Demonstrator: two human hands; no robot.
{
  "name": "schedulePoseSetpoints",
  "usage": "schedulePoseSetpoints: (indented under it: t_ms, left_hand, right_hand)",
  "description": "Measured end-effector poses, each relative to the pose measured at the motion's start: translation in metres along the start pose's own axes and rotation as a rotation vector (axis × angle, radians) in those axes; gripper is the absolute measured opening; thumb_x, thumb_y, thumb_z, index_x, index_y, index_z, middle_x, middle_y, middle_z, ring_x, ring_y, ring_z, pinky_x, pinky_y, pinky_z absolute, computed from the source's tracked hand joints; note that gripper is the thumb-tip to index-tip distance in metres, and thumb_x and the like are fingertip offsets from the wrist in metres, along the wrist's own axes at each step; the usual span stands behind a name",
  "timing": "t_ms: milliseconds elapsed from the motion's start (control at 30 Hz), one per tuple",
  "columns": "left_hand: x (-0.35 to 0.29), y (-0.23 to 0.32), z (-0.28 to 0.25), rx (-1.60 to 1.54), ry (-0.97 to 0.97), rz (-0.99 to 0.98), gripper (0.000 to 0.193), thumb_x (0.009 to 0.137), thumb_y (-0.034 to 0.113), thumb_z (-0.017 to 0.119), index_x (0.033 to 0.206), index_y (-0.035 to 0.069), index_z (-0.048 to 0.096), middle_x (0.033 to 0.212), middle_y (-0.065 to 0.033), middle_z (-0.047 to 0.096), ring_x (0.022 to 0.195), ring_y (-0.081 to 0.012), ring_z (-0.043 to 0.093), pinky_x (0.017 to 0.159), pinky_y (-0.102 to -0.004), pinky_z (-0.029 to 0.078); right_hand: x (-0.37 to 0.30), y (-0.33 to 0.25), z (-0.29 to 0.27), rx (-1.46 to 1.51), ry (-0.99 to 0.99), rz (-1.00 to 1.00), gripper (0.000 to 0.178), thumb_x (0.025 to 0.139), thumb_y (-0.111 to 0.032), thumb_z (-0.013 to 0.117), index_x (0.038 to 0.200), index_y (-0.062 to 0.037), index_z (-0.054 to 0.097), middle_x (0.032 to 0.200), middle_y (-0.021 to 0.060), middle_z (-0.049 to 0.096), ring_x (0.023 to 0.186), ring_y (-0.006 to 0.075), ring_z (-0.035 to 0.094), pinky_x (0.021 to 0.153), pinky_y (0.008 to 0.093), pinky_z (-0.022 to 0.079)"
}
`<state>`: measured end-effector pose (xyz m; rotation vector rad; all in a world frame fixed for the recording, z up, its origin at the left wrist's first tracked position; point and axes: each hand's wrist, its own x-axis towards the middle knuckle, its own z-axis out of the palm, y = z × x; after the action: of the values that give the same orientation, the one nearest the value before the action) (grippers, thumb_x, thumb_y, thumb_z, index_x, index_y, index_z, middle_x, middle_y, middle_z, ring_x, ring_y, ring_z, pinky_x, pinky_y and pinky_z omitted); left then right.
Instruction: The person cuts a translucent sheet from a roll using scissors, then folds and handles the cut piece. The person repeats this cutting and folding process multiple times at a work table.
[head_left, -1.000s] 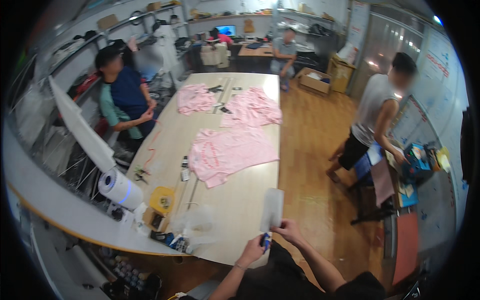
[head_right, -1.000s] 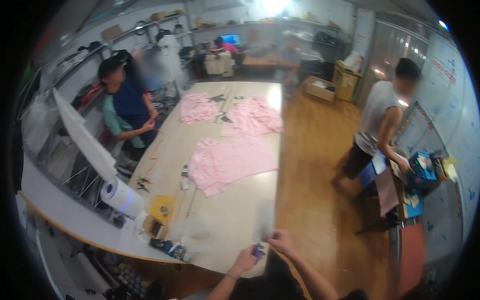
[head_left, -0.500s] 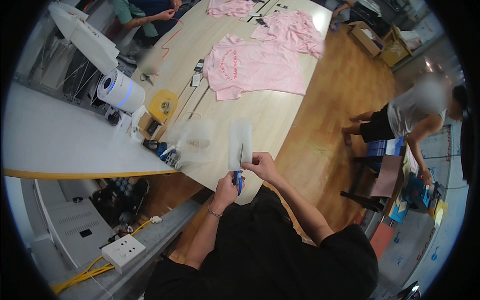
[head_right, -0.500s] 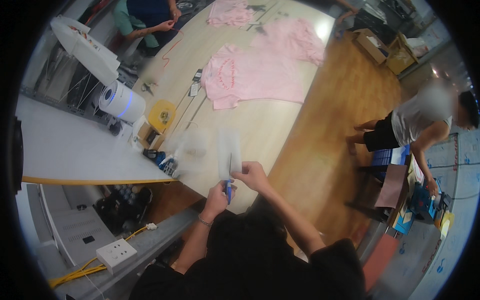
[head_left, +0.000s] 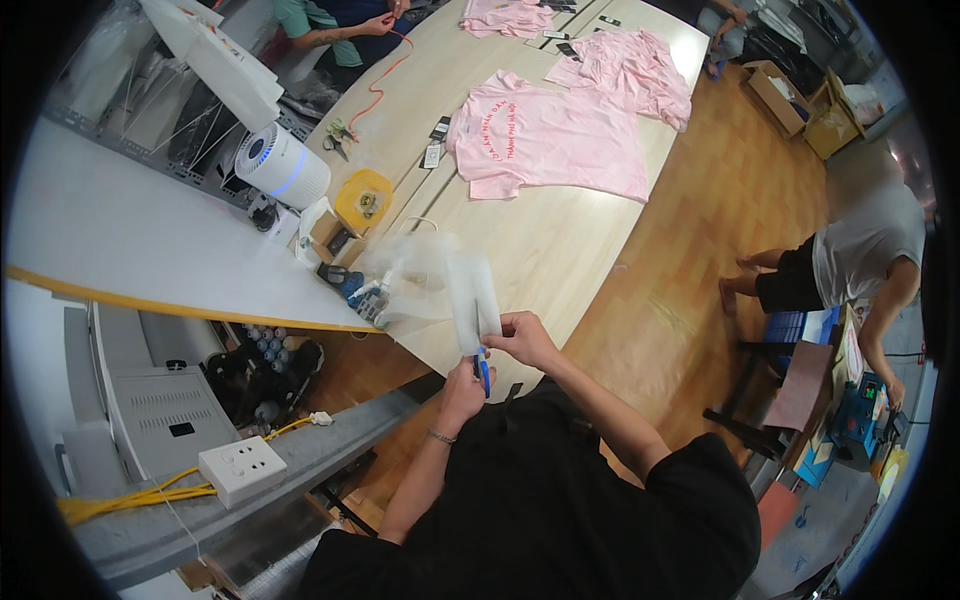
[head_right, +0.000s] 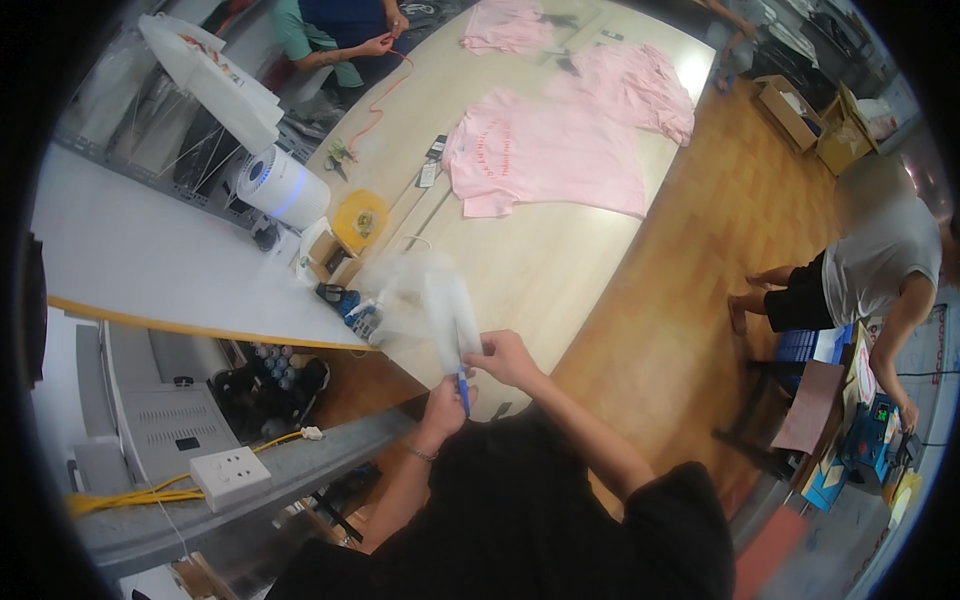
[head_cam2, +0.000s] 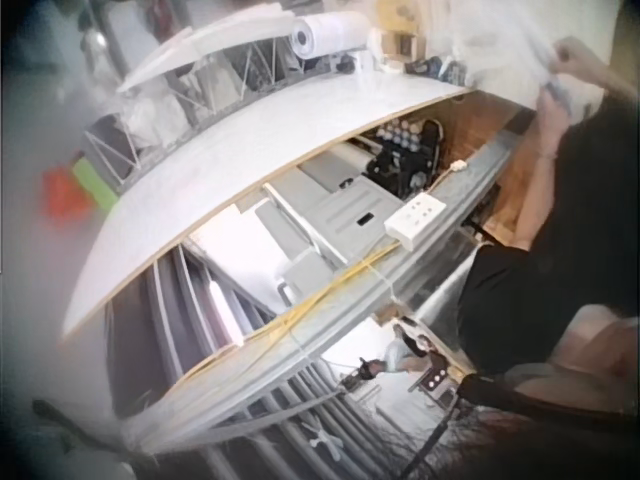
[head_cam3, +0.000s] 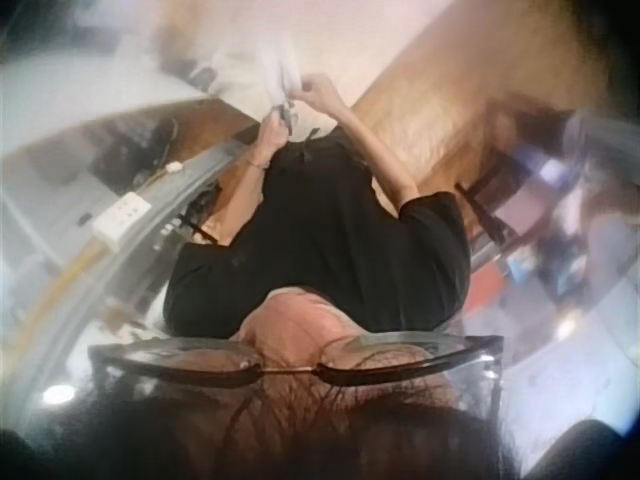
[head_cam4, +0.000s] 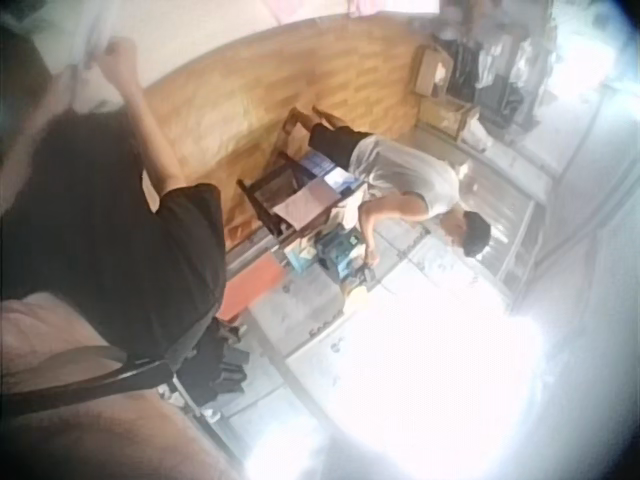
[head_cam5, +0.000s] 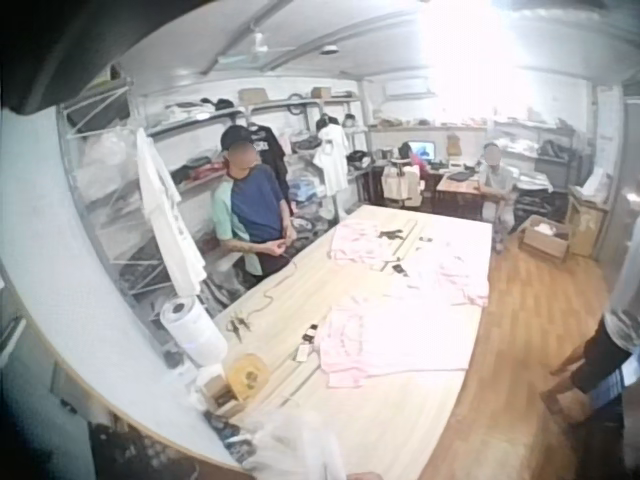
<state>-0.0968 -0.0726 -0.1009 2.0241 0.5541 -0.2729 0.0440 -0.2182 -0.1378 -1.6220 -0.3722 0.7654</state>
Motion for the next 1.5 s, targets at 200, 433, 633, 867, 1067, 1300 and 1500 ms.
schedulePoseSetpoints:
  t_ms: [200,433,633,867,1067,1300,1500]
  left_hand:
    - [0.003,-0.008,0.001,-0.005,-0.052,-0.038,0.046,0.1,0.024,0.071,0.136,-0.003,0.063,0.127,-0.0183,0.076,0.114,-0.0289,0.076,0.098,-0.0391,0.058]
    - [0.012,-0.001,0.004,0.135,-0.054,0.001,0.05,0.1,0.027,0.071,0.139,-0.003,0.061,0.121,-0.0196,0.078,0.11,-0.0331,0.076,0.096,-0.0406,0.058]
    - [0.013,-0.005,-0.002,0.076,0.011,0.046,0.041,0.101,0.032,0.068,0.124,-0.002,0.068,0.11,-0.0224,0.078,0.104,-0.0399,0.076,0.091,-0.0462,0.058]
    - [0.015,-0.029,-0.006,0.086,0.018,-0.07,0.036,0.101,0.03,0.063,0.114,-0.003,0.067,0.103,-0.031,0.073,0.101,-0.05,0.07,0.088,-0.0543,0.055]
    - [0.015,-0.042,0.01,-0.012,0.06,-0.111,0.042,0.095,0.033,0.071,0.122,0.0,0.069,0.1,-0.0248,0.077,0.098,-0.0428,0.075,0.088,-0.051,0.058]
    - [0.008,-0.044,0.003,-0.048,0.132,-0.096,0.034,0.094,0.031,0.074,0.112,0.003,0.074,0.096,-0.0219,0.077,0.09,-0.0388,0.076,0.081,-0.0491,0.057]
    - [0.015,-0.058,0.008,-0.048,0.151,-0.009,0.03,0.094,0.028,0.073,0.109,0.001,0.074,0.094,-0.0224,0.077,0.088,-0.0401,0.076,0.08,-0.05,0.057]
  right_hand:
    - [0.0,0.023,0.004,-0.016,0.024,0.006,0.02,0.089,-0.019,0.083,0.099,-0.0023,0.082,0.077,0.0106,0.077,0.068,0.0135,0.068,0.07,0.0323,0.055]
    - [-0.002,0.026,0.004,0.003,0.063,-0.021,0.017,0.09,-0.019,0.08,0.098,-0.0044,0.083,0.077,0.0091,0.077,0.069,0.0122,0.069,0.07,0.0317,0.055]
    - [0.002,0.017,0.005,-0.05,0.072,-0.026,0.02,0.089,-0.021,0.082,0.096,-0.002,0.082,0.075,0.0105,0.075,0.067,0.0151,0.068,0.068,0.0337,0.054]
    - [0.012,0.022,0.014,-0.039,-0.011,0.028,0.016,0.092,-0.009,0.079,0.097,0.0063,0.08,0.084,0.0069,0.079,0.077,0.0109,0.071,0.071,0.0284,0.057]
    - [0.019,0.038,0.019,0.083,-0.057,0.061,0.016,0.095,-0.003,0.075,0.104,0.0101,0.077,0.089,0.0104,0.079,0.08,0.0135,0.073,0.074,0.0283,0.057]
    - [0.023,0.03,0.021,0.067,-0.127,0.069,0.014,0.094,-0.001,0.077,0.103,0.0103,0.076,0.088,0.0113,0.078,0.078,0.0146,0.072,0.072,0.0286,0.055]
    - [0.029,0.042,0.018,0.017,-0.125,0.036,0.013,0.093,0.0,0.078,0.102,0.0094,0.076,0.088,0.0107,0.078,0.078,0.0145,0.072,0.073,0.0284,0.055]
